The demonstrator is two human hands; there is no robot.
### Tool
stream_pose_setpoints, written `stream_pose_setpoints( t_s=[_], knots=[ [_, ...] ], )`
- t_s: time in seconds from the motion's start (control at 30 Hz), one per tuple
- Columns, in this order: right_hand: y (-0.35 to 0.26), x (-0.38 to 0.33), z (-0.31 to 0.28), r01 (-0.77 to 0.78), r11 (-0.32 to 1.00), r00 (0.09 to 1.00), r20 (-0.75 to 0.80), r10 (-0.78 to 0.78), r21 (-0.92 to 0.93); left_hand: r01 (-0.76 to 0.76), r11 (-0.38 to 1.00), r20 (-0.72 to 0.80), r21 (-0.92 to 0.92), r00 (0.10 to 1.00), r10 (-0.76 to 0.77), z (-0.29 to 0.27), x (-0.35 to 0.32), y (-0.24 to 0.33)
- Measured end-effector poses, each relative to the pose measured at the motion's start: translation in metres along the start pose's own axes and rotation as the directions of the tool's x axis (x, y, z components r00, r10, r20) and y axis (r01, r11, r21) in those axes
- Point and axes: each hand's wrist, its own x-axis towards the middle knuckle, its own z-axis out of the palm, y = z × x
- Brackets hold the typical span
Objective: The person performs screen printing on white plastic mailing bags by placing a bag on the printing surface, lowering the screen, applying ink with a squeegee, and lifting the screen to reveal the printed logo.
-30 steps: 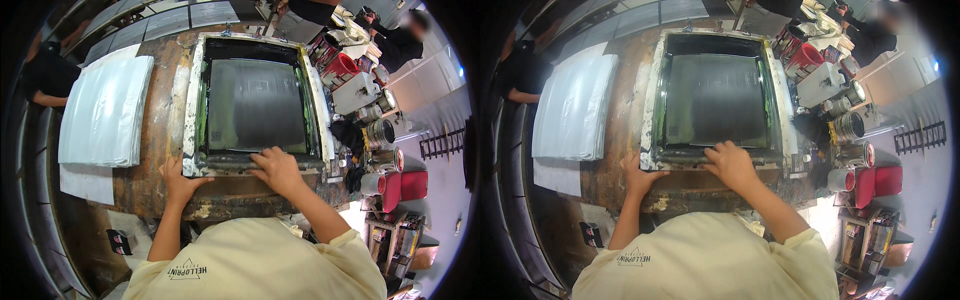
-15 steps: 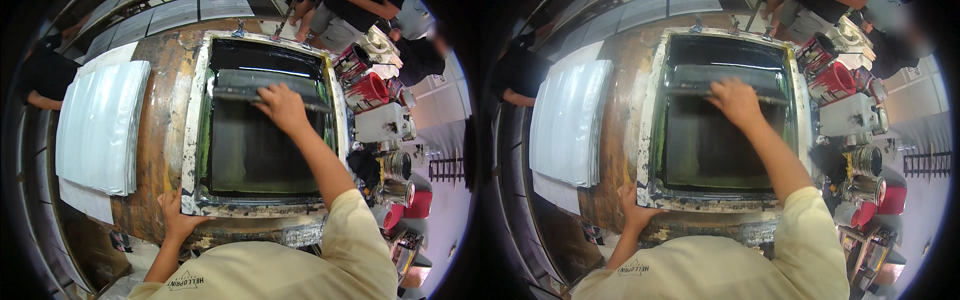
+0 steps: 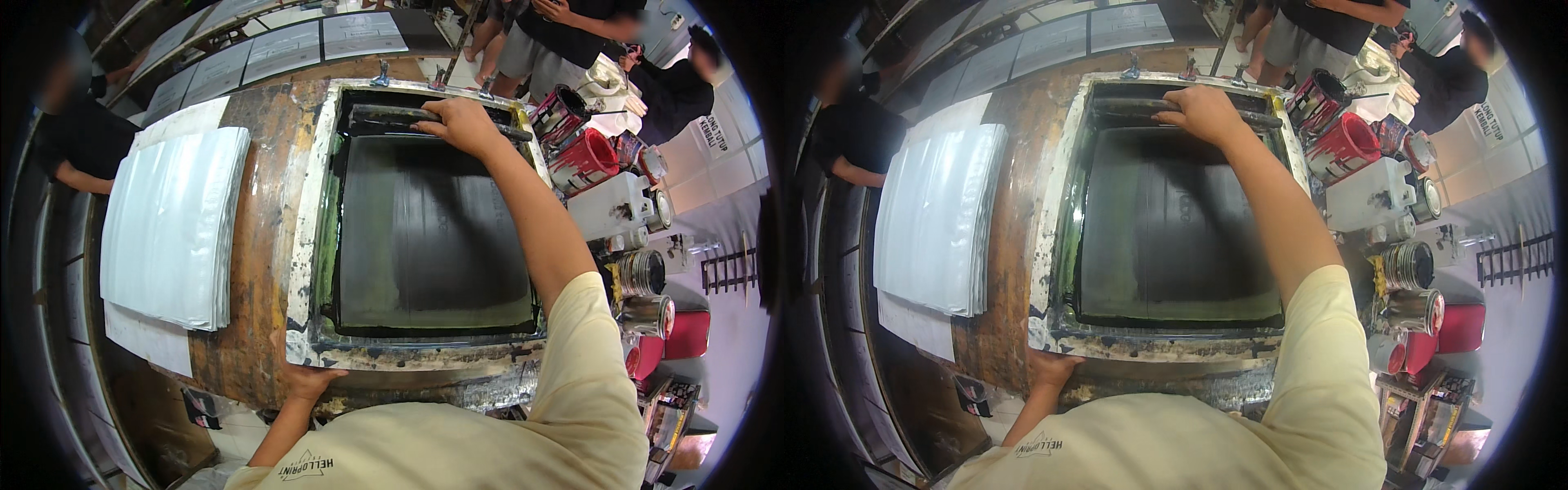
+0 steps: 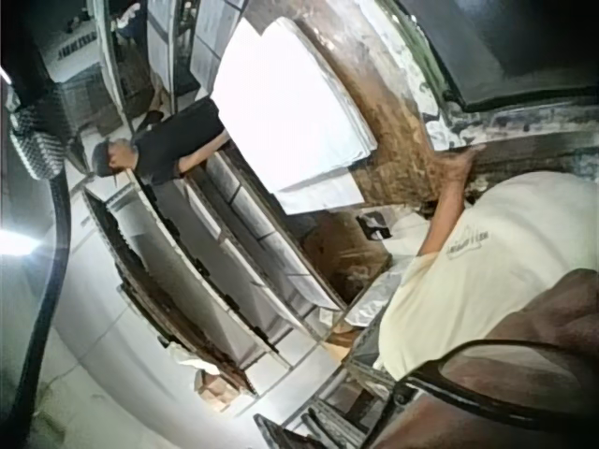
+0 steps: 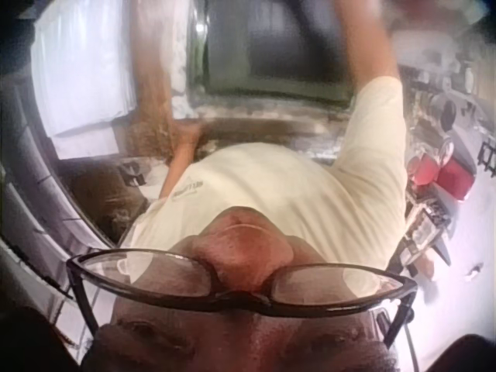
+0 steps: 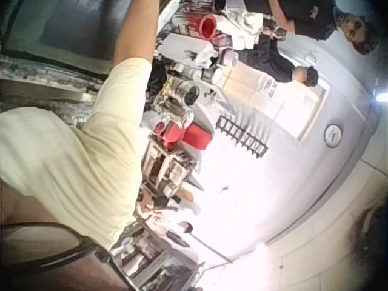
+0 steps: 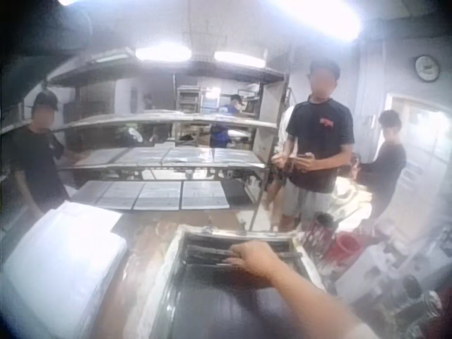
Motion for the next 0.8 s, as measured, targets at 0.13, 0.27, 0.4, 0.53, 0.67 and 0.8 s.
stream_pose_setpoints(
  t_s=[0.13, 0.27, 0.4, 0.53, 0.67, 0.8],
  knots=[
    [0.002, -0.004, 0.018, 0.024, 0.995, 1.000, -0.010, -0.025, -0.097, -0.060, 0.998, -0.037, 0.003, 0.997, 0.060, 0.005, -0.005, -0.013],
    [-0.004, -0.015, 0.036, 0.020, 0.991, 0.993, -0.113, -0.036, -0.136, -0.057, 0.998, -0.014, -0.012, 0.998, 0.057, 0.004, 0.006, 0.005],
    [-0.028, -0.040, 0.035, -0.020, 0.990, 0.994, -0.107, 0.005, -0.143, -0.073, 0.997, 0.031, 0.009, 0.997, 0.073, -0.001, 0.002, -0.007],
    [-0.085, -0.101, 0.026, 0.001, 0.995, 0.994, -0.108, -0.012, -0.102, -0.014, 0.987, -0.014, -0.163, 1.000, 0.012, 0.004, 0.001, -0.005],
    [-0.163, -0.190, -0.003, -0.031, 0.997, 0.999, -0.034, 0.029, -0.067, -0.006, 0.976, -0.019, -0.218, 1.000, 0.002, 0.007, -0.001, -0.011],
    [-0.226, -0.253, -0.038, -0.090, 0.994, 0.991, 0.093, 0.095, -0.063, 0.117, 0.891, 0.027, -0.438, 0.993, -0.117, 0.015, 0.001, -0.008]
  ],
)
